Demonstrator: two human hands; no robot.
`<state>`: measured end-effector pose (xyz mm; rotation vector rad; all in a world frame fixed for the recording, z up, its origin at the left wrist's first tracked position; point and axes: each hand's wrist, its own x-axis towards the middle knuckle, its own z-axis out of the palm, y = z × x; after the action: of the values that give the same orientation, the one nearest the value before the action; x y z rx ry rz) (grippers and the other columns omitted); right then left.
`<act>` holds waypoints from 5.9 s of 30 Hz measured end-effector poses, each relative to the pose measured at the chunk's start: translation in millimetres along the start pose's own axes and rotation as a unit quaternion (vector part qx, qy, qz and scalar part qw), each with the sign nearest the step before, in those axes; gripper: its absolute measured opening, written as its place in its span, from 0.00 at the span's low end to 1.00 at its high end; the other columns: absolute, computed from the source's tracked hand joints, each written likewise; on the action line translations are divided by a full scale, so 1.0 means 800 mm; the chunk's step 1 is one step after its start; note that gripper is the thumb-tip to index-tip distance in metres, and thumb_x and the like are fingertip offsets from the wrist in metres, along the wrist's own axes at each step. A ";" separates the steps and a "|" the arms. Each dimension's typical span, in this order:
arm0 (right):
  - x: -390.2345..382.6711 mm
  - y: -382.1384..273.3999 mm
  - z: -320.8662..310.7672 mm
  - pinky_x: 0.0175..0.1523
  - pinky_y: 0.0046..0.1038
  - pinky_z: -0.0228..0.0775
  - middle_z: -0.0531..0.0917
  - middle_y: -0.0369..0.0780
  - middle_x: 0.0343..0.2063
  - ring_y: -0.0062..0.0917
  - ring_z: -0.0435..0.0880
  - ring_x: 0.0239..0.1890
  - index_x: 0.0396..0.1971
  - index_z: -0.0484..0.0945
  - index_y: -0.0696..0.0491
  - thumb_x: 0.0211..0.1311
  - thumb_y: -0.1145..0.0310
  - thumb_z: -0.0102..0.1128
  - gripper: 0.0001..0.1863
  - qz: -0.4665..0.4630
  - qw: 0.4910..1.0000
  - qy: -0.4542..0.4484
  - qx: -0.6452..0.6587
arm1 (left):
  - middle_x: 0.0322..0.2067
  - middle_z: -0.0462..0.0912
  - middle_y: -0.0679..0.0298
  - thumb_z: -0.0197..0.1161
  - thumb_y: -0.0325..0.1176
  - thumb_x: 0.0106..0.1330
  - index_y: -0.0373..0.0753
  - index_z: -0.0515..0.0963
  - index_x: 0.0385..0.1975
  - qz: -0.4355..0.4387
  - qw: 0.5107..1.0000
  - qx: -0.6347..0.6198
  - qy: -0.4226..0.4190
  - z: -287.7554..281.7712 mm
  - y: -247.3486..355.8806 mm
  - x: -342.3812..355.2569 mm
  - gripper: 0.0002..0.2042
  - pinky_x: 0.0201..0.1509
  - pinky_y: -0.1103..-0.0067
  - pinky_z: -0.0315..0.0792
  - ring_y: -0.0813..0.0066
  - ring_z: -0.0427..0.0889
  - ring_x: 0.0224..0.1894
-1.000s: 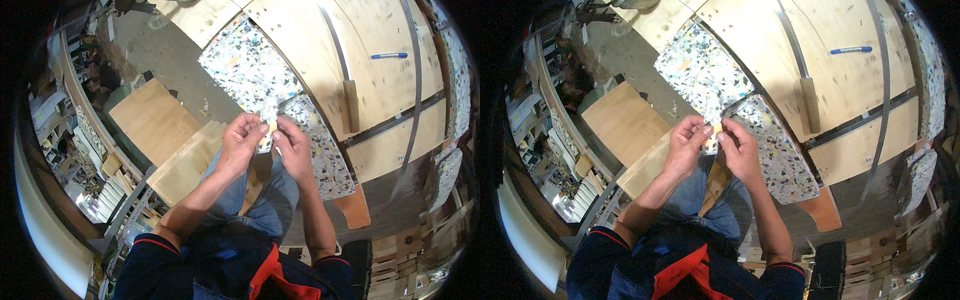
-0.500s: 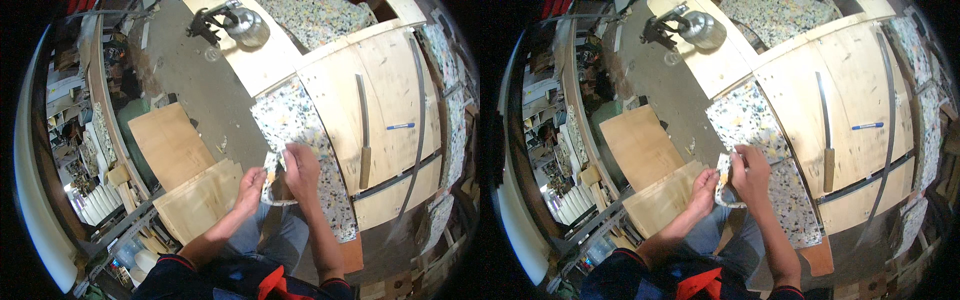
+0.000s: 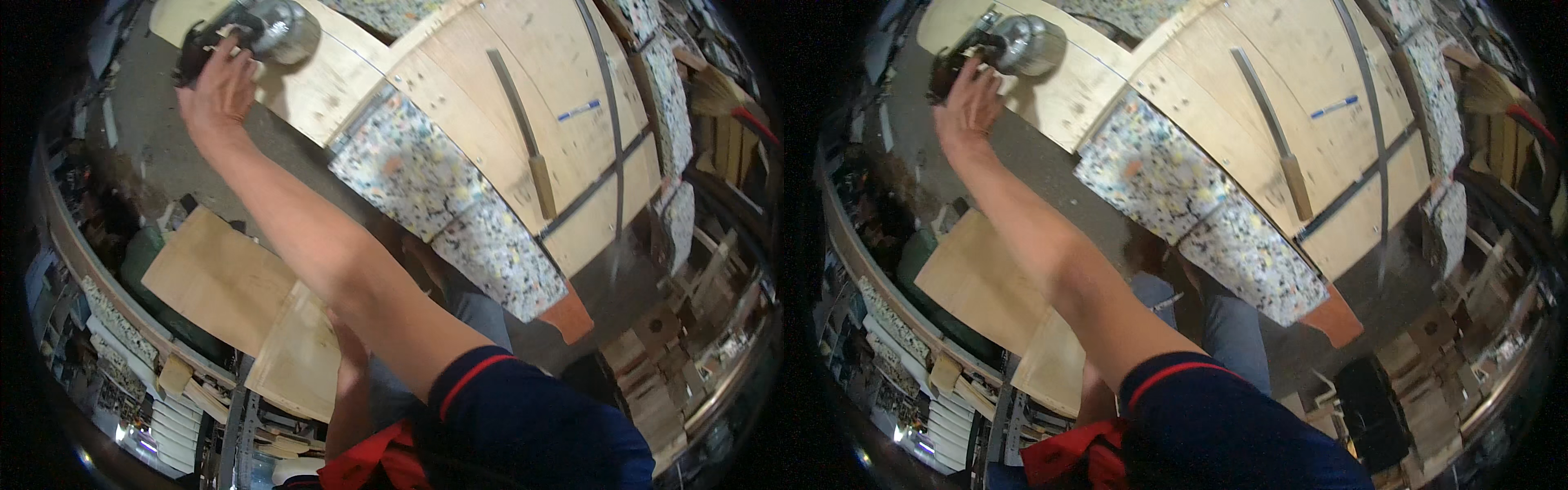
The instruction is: The person uses a curved metal file to shape the edges of a speckled composite material piece clamped to a workbench. They repeatedly file, wipe, and inspect the edges, occasionally applying glue from a spray gun and pressing small pieces into place.
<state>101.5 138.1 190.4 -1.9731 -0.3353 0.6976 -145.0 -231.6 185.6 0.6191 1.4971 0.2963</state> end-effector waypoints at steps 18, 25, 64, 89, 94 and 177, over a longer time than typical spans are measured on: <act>-0.283 0.112 -0.332 0.48 0.36 0.77 0.81 0.51 0.45 0.40 0.85 0.43 0.69 0.68 0.56 0.56 0.68 0.72 0.39 -0.043 0.990 -0.083 0.106 | 0.59 0.80 0.53 0.57 0.27 0.72 0.44 0.64 0.73 0.168 0.842 0.513 -0.019 -0.015 0.188 0.121 0.28 0.41 0.72 0.82 0.66 0.85 0.41; -0.363 0.151 -0.401 0.54 0.40 0.75 0.80 0.53 0.47 0.47 0.82 0.49 0.63 0.73 0.58 0.57 0.62 0.74 0.35 -0.032 0.998 0.051 0.010 | 0.66 0.72 0.44 0.59 0.26 0.62 0.46 0.69 0.69 0.182 0.605 0.743 -0.221 0.036 0.160 0.206 0.31 0.68 0.59 0.70 0.43 0.74 0.65; -0.330 0.143 -0.308 0.30 0.22 0.65 0.78 0.30 0.20 0.13 0.72 0.24 0.33 0.85 0.57 0.75 0.53 0.59 0.21 0.261 0.908 0.323 0.063 | 0.38 0.86 0.43 0.60 0.32 0.65 0.37 0.83 0.46 0.092 0.565 0.756 -0.317 -0.074 0.205 0.256 0.12 0.50 0.61 0.78 0.45 0.86 0.45; -0.395 0.151 -0.293 0.42 0.27 0.75 0.86 0.42 0.29 0.19 0.80 0.32 0.53 0.79 0.61 0.71 0.54 0.65 0.25 0.216 0.951 0.213 0.060 | 0.26 0.84 0.51 0.59 0.52 0.72 0.32 0.82 0.39 0.120 0.656 0.695 -0.268 -0.126 0.239 0.267 0.23 0.35 0.66 0.74 0.62 0.80 0.28; -0.402 0.132 -0.271 0.32 0.17 0.63 0.84 0.31 0.31 0.09 0.71 0.25 0.46 0.85 0.56 0.73 0.51 0.62 0.21 0.228 0.930 0.239 0.164 | 0.25 0.83 0.62 0.69 0.42 0.67 0.33 0.83 0.39 0.111 0.687 0.641 -0.325 -0.154 0.252 0.261 0.16 0.31 0.76 0.71 0.79 0.77 0.27; -0.183 0.291 -0.397 0.38 0.19 0.75 0.85 0.37 0.29 0.14 0.83 0.32 0.37 0.76 0.57 0.56 0.80 0.72 0.13 0.234 0.855 0.333 0.321 | 0.34 0.78 0.60 0.73 0.27 0.61 0.37 0.83 0.37 0.463 0.439 0.647 -0.418 0.365 0.267 0.165 0.07 0.38 0.71 0.75 0.64 0.80 0.35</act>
<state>162.6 -275.3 148.3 -1.5078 0.7405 0.3039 191.0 -43.7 180.9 2.4102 -0.0875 -0.4544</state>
